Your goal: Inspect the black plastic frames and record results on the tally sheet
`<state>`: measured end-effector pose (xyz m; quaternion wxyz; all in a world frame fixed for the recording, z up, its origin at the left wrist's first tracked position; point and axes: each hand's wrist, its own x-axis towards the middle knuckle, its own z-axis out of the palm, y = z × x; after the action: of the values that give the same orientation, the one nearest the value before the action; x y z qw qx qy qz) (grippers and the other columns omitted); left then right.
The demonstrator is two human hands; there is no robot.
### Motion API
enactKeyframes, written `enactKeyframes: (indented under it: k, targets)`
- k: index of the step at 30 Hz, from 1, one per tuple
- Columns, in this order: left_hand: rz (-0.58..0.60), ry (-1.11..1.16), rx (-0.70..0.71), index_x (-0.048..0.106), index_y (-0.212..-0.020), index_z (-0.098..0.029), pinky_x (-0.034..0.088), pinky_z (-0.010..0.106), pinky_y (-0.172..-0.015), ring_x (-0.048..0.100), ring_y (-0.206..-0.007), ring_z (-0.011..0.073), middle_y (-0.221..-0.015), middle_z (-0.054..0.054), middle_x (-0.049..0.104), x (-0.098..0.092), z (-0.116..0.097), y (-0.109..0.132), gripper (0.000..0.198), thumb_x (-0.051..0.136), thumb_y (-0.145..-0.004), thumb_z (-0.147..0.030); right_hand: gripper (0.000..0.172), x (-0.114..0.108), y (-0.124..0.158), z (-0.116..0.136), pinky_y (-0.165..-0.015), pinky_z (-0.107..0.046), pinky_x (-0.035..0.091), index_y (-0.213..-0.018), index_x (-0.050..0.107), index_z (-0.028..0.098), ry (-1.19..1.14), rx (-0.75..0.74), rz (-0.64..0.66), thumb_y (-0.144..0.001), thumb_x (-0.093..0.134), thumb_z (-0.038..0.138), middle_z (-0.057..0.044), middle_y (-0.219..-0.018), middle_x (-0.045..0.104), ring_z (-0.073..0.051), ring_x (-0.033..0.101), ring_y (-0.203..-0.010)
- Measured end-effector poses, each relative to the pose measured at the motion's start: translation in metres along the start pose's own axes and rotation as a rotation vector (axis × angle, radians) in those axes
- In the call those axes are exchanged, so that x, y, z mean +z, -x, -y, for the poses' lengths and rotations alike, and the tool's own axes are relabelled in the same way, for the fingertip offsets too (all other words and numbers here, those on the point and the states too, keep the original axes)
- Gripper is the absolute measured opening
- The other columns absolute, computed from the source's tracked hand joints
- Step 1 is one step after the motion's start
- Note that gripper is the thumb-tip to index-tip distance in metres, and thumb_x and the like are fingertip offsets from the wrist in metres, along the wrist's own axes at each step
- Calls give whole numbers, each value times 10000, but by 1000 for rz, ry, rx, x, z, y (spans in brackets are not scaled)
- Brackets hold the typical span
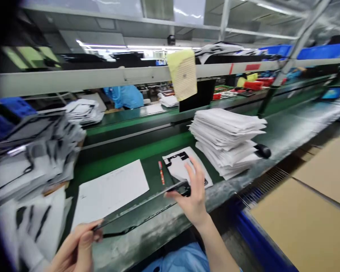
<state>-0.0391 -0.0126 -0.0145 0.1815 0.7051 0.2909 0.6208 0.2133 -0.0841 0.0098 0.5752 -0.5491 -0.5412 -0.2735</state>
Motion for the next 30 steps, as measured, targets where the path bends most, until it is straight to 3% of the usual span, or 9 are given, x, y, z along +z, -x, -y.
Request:
enactKeyframes:
  k: [3,6,10,13,16,19,23,27,30]
  targets:
    - [-18,-32,163,731,-871,-177,455,238,-522,592,-575,111,-709,-7,679,-2,-4,-5,196,627,-1035,-204,413,-1,7,-2,-878,-369,662,-1406,612,270,-393,144,136,-1029,675,425,-117,-1160,772,-226,774,-1006]
    - [-110,18,328,707,-909,-169,501,274,-593,600,-621,127,-720,-11,641,-8,-2,-9,177,588,-1039,-156,108,-2,6,7,-663,-256,634,-1123,645,258,-546,117,173,-1073,616,350,-55,-926,764,-165,746,-776]
    - [-14,-314,286,729,-987,-184,538,347,-873,696,-966,201,-1031,73,692,-13,-4,-10,187,593,-985,-55,113,-1,-5,20,-567,-183,554,-963,594,233,-550,44,193,-1071,616,256,11,-726,666,-118,680,-634]
    - [151,-464,248,735,-1102,-188,514,363,-1017,677,-1193,249,-1262,135,689,-2,-13,-8,214,568,-1009,-92,196,5,-19,32,-554,-194,533,-897,566,207,-495,-123,350,-1091,568,237,9,-685,658,-112,661,-573]
    - [228,-166,185,705,-1047,-195,564,251,-743,717,-800,157,-910,56,739,15,-19,-6,253,455,-1088,-190,170,11,-34,41,-551,-221,528,-932,554,198,-401,-308,430,-1101,533,208,-7,-717,695,-116,660,-575]
    - [112,-31,78,638,-847,-198,433,201,-481,534,-487,100,-619,-27,570,24,-19,-8,331,444,-1112,-236,135,14,-39,37,-815,-309,631,-1119,632,178,-284,-341,269,-1053,657,293,-87,-974,777,-184,757,-876]
    - [-27,-4,85,621,-837,-192,428,211,-490,517,-483,105,-575,-34,526,19,-14,-10,352,439,-1123,-286,601,19,-19,21,-1133,-496,556,-1520,558,237,-355,-98,74,-976,772,376,-138,-1418,673,-293,639,-1339]
    - [-80,68,95,634,-906,-198,470,237,-538,539,-524,115,-623,-24,556,17,-14,-6,268,484,-1106,-293,387,19,7,14,-946,-395,675,-1410,667,282,-679,168,262,-1052,599,152,-86,-1245,776,-245,779,-1092]
    - [-82,124,92,623,-896,-207,443,236,-523,502,-508,102,-632,-34,536,18,-17,-6,258,505,-1096,-320,313,14,17,13,-743,-336,706,-1287,720,309,-868,275,390,-1092,507,189,-68,-1141,810,-229,813,-913]
